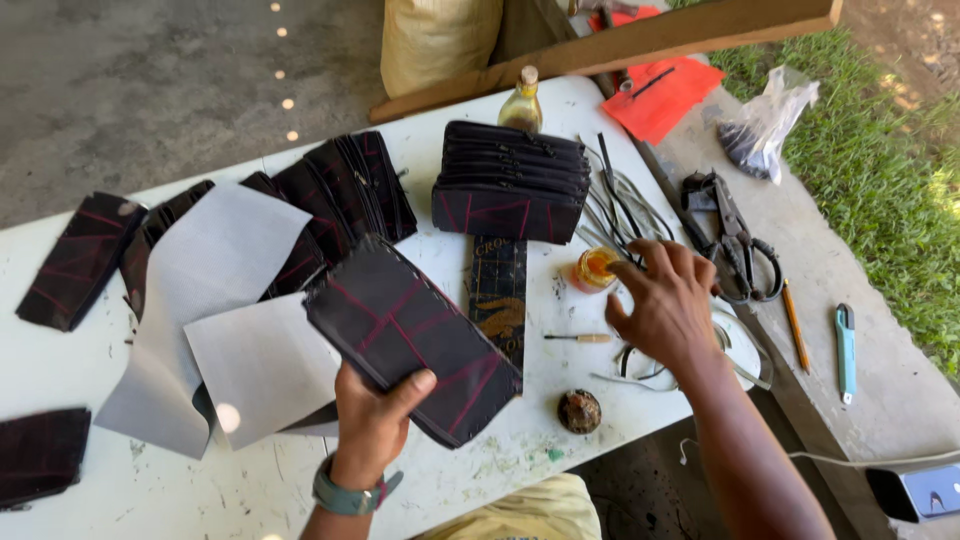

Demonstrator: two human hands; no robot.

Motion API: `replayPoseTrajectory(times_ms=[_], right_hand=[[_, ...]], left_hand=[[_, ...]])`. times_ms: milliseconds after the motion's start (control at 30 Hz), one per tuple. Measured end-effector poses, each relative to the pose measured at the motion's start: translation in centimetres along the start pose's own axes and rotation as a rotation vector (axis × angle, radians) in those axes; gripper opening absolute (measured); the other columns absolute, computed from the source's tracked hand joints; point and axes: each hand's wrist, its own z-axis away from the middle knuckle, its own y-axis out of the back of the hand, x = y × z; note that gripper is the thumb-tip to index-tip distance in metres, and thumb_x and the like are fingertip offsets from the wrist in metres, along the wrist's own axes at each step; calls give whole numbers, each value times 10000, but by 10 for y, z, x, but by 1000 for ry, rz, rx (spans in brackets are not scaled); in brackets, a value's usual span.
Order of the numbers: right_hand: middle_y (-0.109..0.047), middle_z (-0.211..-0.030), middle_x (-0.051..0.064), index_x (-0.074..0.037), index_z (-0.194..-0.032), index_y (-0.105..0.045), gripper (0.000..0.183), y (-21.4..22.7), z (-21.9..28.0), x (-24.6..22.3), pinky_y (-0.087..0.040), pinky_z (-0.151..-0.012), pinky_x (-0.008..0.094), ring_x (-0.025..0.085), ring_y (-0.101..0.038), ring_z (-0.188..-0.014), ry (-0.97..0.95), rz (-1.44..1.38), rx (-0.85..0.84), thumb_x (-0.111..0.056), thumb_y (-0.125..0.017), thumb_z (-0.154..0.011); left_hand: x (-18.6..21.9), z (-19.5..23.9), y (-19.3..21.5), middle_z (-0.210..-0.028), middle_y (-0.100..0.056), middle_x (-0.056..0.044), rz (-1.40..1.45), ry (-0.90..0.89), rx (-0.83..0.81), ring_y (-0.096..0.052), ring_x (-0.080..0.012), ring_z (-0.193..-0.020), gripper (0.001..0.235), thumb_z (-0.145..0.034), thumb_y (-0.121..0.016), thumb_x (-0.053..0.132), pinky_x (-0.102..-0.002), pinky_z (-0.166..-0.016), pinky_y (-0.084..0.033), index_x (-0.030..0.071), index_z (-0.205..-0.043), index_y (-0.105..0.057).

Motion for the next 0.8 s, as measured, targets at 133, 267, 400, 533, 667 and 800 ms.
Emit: replayPoseTrajectory(times_ms=[133, 267, 400, 533, 667, 800], right_hand=[[-619, -1262, 28, -210, -1049, -777, 317, -48, -13, 26, -371, -1017, 462, 253, -504, -1250, -7, 35, -136, -292, -769, -743], [-619, -1255, 28, -204, -1029, -775, 277, -52, -19, 24, -369, -1010, 465, 249, -507, -1238, -1, 8, -180, -285, -760, -765], [-608, -1274, 48, -181, -1047, -775, 325, -22, -16, 13, -361, -1050, 493, 281, -497, -1264, -48, -97, -156, -317, -768, -752], [-481, -1443, 209, -131, -1310, -696, 606, 0, 18, -19, -327, -1186, 539, 371, -433, -1406, 189, -949, -48, -517, -652, -844], [-407, -1535, 265, -134, -1410, -666, 666, 10, 39, -50, -308, -1190, 569, 426, -408, -1446, 234, -1115, -227, -526, -595, -876], [-472, -1529, 218, -182, -1390, -693, 640, 23, 36, -59, -319, -1183, 566, 415, -427, -1425, 294, -933, -163, -430, -593, -809]], left_hand=[[-2, 10, 3, -1046, -765, -114, -330, -63, 30, -719, -160, -896, 347, -873, -766, 8, -311, -783, -605, -32, -1198, -651], [-8, 10, 8, -973, -771, -106, -357, -66, 14, -725, -139, -822, 273, -904, -766, 40, -296, -720, -611, -19, -1143, -649], [-11, 5, 6, -1046, -752, -84, -313, -131, 32, -712, -119, -905, 291, -911, -735, 44, -283, -804, -604, -4, -1175, -623], [-16, 3, 3, -1061, -740, -86, -241, -146, 39, -702, -122, -912, 279, -934, -724, 22, -284, -818, -604, -8, -1195, -630], [-17, 2, -1, -1065, -733, -87, -218, -146, 13, -697, -122, -911, 278, -947, -723, 1, -281, -824, -603, -9, -1208, -628], [-16, 4, -3, -1087, -729, -84, -214, -137, 21, -703, -120, -929, 300, -934, -715, 1, -279, -833, -603, -1, -1215, -612]])
